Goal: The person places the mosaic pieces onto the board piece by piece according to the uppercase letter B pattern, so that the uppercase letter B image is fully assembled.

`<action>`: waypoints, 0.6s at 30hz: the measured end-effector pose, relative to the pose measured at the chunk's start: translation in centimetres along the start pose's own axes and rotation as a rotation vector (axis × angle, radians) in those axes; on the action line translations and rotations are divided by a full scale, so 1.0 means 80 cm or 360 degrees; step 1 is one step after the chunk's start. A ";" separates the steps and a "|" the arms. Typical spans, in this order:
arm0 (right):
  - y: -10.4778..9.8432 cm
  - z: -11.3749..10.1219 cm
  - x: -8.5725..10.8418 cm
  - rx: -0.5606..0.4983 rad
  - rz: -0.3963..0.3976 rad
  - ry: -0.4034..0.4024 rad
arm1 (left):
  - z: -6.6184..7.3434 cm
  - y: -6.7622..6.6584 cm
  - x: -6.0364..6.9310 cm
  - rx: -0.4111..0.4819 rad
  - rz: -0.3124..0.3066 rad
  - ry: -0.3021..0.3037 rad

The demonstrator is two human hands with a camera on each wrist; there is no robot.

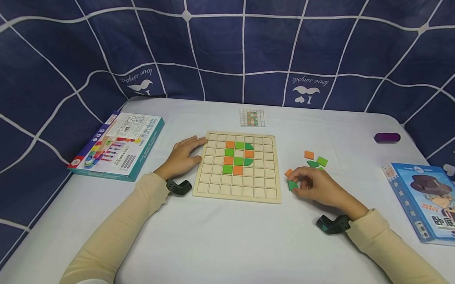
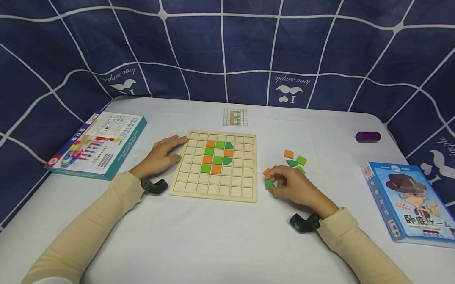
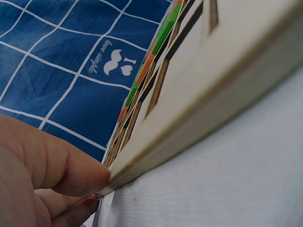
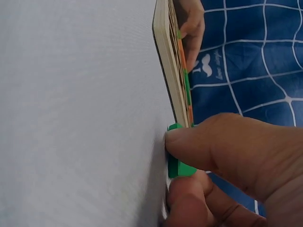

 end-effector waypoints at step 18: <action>-0.002 -0.013 -0.029 -0.0330 -0.0157 0.0192 | 0.000 0.000 0.001 0.0003 0.0004 0.0011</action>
Point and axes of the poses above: each hand's wrist, its own x-axis away from the middle knuckle, its own y-axis out of the palm, z = x × y, the point moved 1 cm from there along -x, towards the middle knuckle, and after that the axes turned 4 degrees about -y, right-handed, at the moved point
